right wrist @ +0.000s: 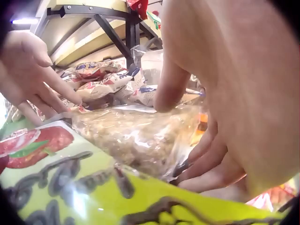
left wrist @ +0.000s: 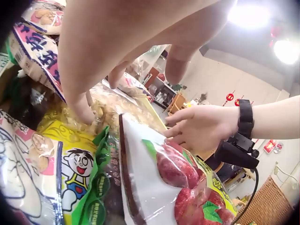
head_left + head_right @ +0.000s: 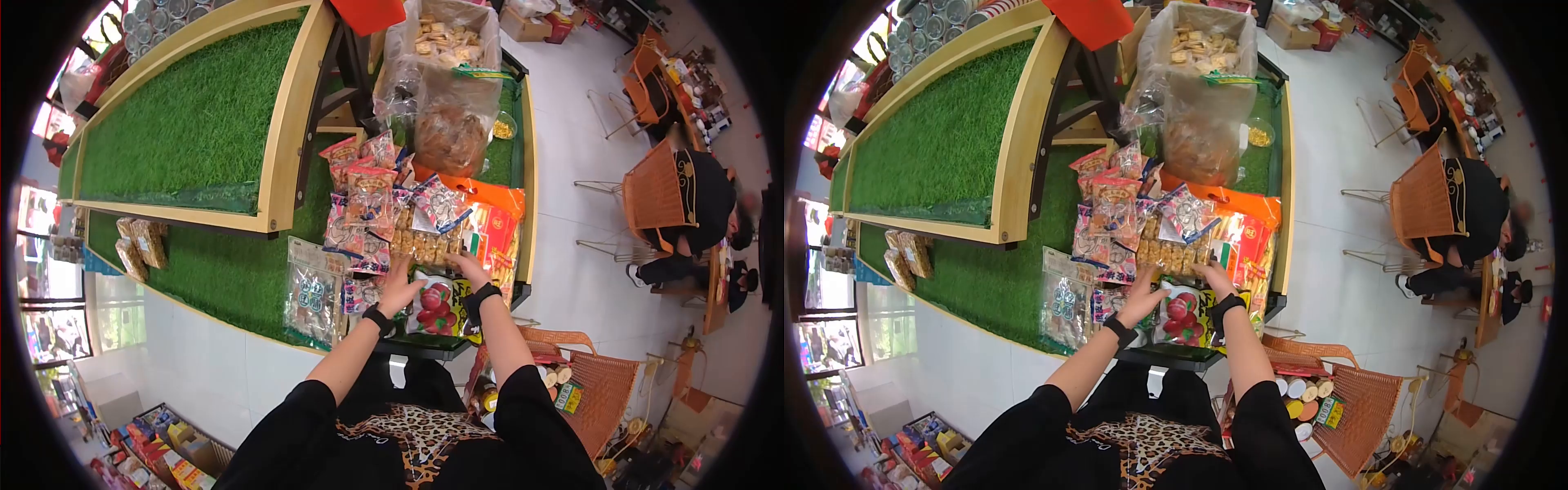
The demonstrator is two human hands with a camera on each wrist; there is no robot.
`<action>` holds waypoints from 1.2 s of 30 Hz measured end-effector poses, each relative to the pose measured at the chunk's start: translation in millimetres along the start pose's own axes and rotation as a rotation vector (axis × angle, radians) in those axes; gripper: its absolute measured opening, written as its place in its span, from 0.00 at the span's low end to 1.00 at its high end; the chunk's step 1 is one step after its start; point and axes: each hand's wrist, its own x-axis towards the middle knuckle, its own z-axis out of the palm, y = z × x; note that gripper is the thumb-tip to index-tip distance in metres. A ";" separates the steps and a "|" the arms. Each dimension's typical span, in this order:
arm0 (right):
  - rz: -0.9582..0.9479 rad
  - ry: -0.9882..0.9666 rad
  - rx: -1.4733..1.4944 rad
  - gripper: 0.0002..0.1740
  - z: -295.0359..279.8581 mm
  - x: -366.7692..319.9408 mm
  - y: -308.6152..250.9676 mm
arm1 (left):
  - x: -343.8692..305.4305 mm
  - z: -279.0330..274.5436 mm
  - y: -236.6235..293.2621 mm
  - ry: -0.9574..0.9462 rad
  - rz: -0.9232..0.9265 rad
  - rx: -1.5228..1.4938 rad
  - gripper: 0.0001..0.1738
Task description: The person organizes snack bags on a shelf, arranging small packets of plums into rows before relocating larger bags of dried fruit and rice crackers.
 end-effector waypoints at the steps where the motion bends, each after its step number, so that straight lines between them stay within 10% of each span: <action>1: 0.041 -0.024 0.006 0.46 1.0 0.5 -3.1 | 0.8 1.2 -3.1 0.005 -0.004 0.003 0.42; 7: 0.093 -0.274 -0.069 0.37 2.1 -8.2 -23.4 | 5.9 2.5 -3.9 0.045 -0.059 -0.097 0.43; 9: -0.021 0.075 0.224 0.27 11.4 -24.5 -29.0 | 6.7 -0.5 -1.9 -0.013 -0.060 -0.224 0.39; 13: -0.100 0.125 0.272 0.31 -7.2 -37.4 -43.9 | -3.8 -3.6 19.2 -0.112 -0.049 -0.388 0.33; 19: -0.338 0.605 -0.159 0.33 -54.4 -64.4 -41.1 | -27.6 -16.4 39.6 -0.158 -0.048 -0.586 0.25; 29: -0.459 0.182 0.528 0.21 -73.2 -231.3 -36.7 | -124.5 -44.6 91.1 -0.104 0.069 -0.438 0.26; 36: -0.470 -0.271 0.560 0.37 -26.6 -254.1 -4.0 | -212.4 -50.6 130.6 0.073 0.019 -0.833 0.32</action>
